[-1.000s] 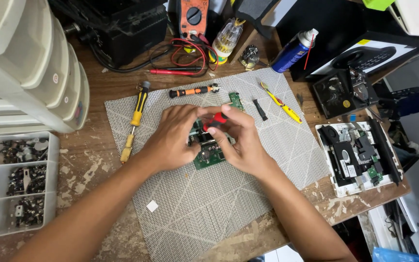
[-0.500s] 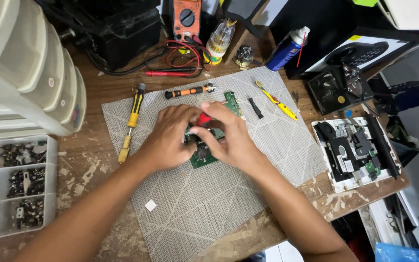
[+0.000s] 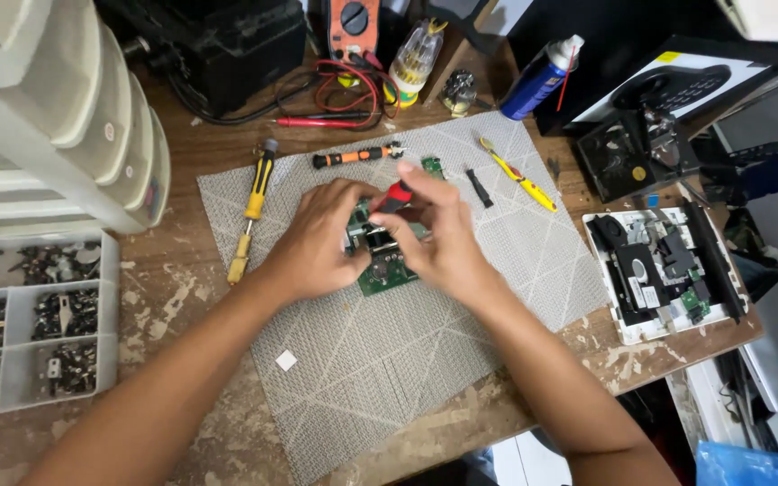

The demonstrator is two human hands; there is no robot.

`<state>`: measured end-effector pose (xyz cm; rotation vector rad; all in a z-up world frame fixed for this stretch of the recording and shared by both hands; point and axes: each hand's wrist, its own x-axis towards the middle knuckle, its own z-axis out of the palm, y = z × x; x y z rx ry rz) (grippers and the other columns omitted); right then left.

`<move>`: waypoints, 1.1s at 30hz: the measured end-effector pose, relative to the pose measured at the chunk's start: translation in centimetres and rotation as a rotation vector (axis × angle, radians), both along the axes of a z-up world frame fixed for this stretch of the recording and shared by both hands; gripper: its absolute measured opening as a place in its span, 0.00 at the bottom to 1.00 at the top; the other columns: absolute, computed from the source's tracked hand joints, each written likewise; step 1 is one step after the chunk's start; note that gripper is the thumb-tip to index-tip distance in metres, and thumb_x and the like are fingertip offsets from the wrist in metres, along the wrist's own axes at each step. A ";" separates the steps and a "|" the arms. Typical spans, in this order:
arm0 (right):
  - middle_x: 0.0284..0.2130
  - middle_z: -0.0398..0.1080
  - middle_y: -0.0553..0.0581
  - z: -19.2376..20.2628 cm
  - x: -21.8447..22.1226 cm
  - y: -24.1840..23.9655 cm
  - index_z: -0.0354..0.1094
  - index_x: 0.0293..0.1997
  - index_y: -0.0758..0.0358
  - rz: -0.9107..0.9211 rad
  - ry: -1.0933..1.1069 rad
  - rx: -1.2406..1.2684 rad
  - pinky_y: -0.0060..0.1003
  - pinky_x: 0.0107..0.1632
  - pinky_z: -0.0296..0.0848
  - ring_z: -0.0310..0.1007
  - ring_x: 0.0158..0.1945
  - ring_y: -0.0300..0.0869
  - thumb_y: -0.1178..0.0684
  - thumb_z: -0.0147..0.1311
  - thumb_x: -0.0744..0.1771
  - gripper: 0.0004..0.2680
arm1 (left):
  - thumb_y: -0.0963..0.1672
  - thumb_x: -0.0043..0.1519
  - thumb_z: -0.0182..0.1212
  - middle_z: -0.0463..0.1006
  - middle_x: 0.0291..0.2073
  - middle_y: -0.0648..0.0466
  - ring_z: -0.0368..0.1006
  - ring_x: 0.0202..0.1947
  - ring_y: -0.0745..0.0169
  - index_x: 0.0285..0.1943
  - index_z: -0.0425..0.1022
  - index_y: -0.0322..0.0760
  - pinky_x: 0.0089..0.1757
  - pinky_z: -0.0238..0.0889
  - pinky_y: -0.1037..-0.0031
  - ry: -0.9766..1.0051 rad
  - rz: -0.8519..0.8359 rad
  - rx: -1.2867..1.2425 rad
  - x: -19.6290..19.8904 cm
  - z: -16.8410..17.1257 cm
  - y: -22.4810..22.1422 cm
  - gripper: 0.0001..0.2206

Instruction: The person is performing maintenance on a computer motherboard, which involves unscrewing components and inspecting the board's layout and connections.

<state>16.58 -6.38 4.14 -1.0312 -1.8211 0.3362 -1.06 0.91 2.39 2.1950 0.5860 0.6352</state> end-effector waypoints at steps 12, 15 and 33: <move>0.51 0.71 0.73 1.3 0.0 -0.8 0.52 0.67 0.70 -0.004 -0.019 0.004 0.52 0.45 0.82 0.78 0.50 0.62 0.66 0.56 0.68 0.20 | 0.52 0.47 0.78 0.65 0.61 0.36 0.58 0.66 0.33 0.67 0.60 0.28 0.66 0.44 0.43 0.233 0.009 0.147 -0.7 1.9 -1.9 0.42; 0.55 0.69 0.73 -0.6 0.7 -0.8 0.52 0.68 0.70 0.012 0.027 -0.018 0.52 0.46 0.82 0.76 0.53 0.63 0.66 0.54 0.69 0.19 | 0.55 0.48 0.77 0.64 0.62 0.32 0.58 0.67 0.30 0.67 0.60 0.26 0.66 0.44 0.42 0.233 0.013 0.152 -0.7 2.0 -1.9 0.44; 0.39 0.71 0.67 1.5 -1.3 -0.9 0.58 0.67 0.65 -0.040 -0.081 0.141 0.49 0.38 0.79 0.78 0.39 0.58 0.59 0.55 0.70 0.17 | 0.56 0.48 0.75 0.65 0.64 0.35 0.56 0.70 0.37 0.68 0.60 0.28 0.67 0.42 0.46 0.375 0.083 0.138 0.0 2.8 -3.1 0.44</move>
